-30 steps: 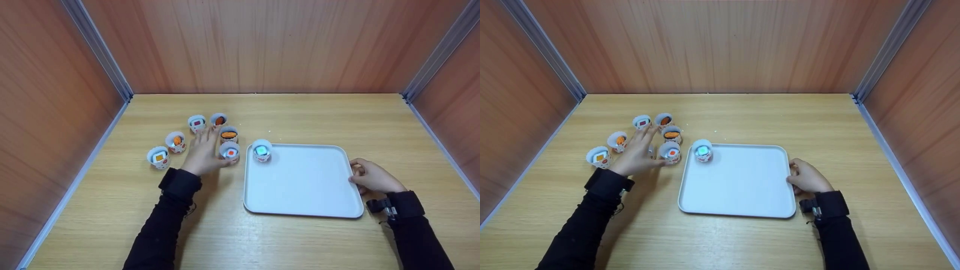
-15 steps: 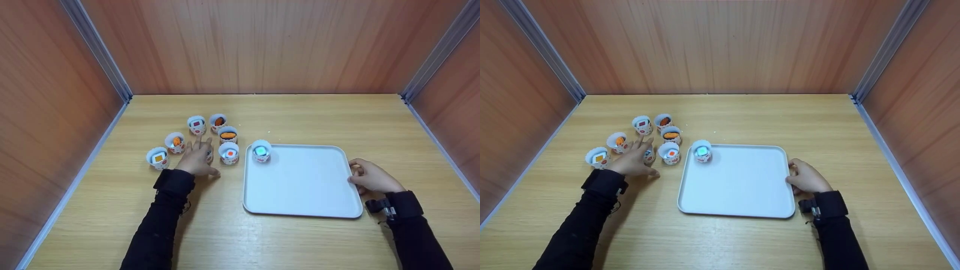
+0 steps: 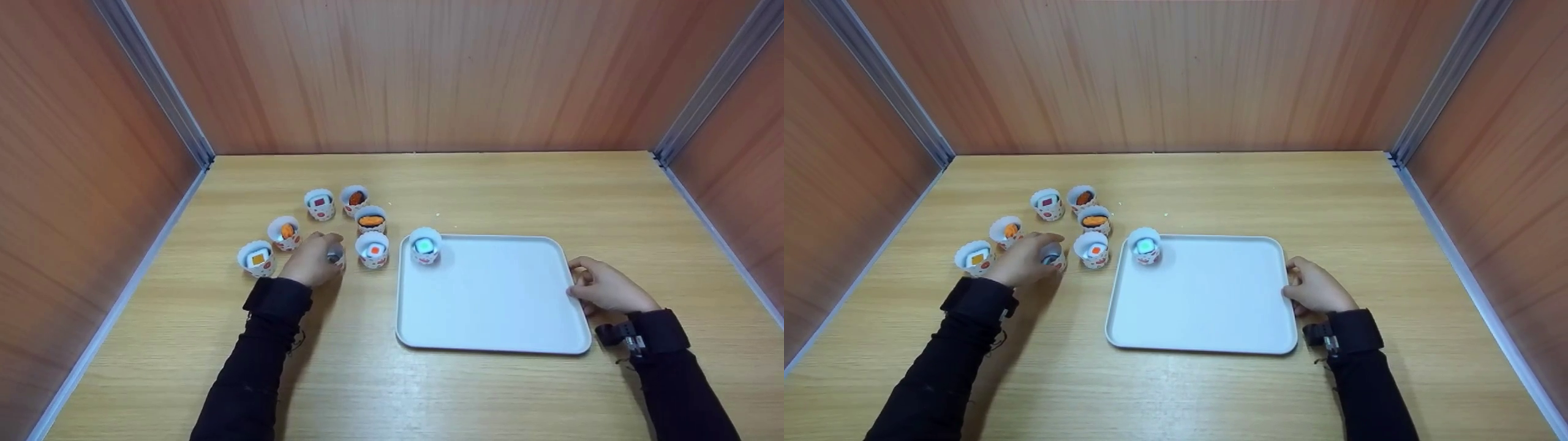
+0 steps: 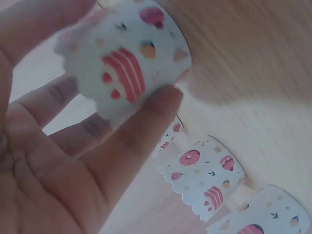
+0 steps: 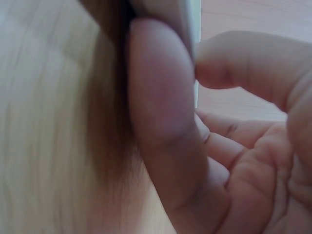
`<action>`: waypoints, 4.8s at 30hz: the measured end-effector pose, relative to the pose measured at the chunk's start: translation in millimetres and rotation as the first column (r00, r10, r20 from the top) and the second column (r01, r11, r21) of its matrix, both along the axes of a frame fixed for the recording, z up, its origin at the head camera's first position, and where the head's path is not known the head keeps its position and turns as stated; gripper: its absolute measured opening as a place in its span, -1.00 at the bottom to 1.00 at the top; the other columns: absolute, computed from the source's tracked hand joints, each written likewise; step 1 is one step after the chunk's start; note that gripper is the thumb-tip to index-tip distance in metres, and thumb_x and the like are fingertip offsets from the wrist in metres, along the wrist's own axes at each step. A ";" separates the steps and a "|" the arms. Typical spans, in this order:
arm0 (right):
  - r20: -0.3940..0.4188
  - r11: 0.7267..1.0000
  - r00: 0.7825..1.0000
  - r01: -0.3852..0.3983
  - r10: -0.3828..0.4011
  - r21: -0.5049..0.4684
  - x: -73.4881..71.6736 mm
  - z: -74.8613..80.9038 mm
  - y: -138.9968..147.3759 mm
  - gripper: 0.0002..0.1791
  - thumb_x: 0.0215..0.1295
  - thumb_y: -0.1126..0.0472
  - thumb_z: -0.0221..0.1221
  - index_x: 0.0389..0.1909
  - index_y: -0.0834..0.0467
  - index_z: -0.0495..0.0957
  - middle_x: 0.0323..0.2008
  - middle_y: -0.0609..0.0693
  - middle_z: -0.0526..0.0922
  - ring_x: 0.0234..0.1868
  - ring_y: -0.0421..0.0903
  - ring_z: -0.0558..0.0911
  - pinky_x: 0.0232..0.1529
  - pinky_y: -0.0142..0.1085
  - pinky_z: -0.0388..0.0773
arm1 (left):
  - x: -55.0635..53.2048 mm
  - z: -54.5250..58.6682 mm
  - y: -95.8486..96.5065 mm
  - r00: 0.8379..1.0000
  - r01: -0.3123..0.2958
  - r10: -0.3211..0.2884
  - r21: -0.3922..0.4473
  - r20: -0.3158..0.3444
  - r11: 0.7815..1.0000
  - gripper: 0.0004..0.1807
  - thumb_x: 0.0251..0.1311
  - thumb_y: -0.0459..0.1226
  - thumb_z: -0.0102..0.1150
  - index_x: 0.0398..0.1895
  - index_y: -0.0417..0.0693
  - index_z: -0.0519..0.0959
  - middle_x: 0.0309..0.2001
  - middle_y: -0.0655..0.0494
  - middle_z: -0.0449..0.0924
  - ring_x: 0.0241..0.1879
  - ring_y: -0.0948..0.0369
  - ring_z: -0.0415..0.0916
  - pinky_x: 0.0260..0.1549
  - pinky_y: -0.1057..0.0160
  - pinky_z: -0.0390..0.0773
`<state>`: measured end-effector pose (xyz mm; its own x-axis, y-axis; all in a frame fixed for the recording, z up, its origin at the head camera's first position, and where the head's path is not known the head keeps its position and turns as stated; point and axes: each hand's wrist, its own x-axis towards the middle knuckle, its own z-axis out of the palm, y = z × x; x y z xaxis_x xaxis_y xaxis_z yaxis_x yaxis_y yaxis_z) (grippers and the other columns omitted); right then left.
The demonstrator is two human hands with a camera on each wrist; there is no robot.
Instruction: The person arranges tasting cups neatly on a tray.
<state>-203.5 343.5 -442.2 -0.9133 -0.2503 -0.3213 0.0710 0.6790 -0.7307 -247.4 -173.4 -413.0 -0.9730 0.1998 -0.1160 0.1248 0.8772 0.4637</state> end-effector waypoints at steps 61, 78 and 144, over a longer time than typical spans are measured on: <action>-0.094 0.999 0.995 -0.012 0.017 0.053 2.8 0.2 -15.4 -0.57 0.21 0.35 0.11 0.06 0.42 0.28 -0.45 0.03 0.48 -0.58 -0.12 0.57 -0.53 -0.27 0.60 | -22.3 -2.5 223.2 0.918 0.304 -0.373 -0.364 -0.136 0.880 -0.49 0.16 -0.18 0.32 0.20 0.00 0.48 0.06 0.00 0.54 -0.01 0.06 0.51 -0.10 0.20 0.59; -0.080 0.998 0.997 -0.017 0.022 0.057 -0.5 0.2 -17.7 -0.59 0.23 0.36 0.10 0.07 0.40 0.28 -0.46 0.02 0.46 -0.58 -0.11 0.55 -0.55 -0.30 0.58 | -7.9 1.5 195.3 0.923 0.257 -0.316 -0.260 -0.218 0.931 0.06 0.04 0.20 0.30 0.56 0.22 0.00 0.59 -0.05 -0.19 0.55 -0.19 -0.29 0.46 -0.23 -0.15; -0.066 0.999 0.998 -0.013 0.016 0.038 -1.8 0.8 -12.4 -0.55 0.25 0.32 0.13 0.10 0.43 0.27 -0.48 0.01 0.47 -0.61 -0.12 0.54 -0.57 -0.28 0.57 | 9.6 22.9 77.4 0.967 0.129 -0.134 -0.038 -0.217 0.991 -0.38 0.20 -0.26 0.28 0.35 -0.03 0.39 0.22 -0.07 0.43 0.01 0.03 0.54 -0.04 0.13 0.61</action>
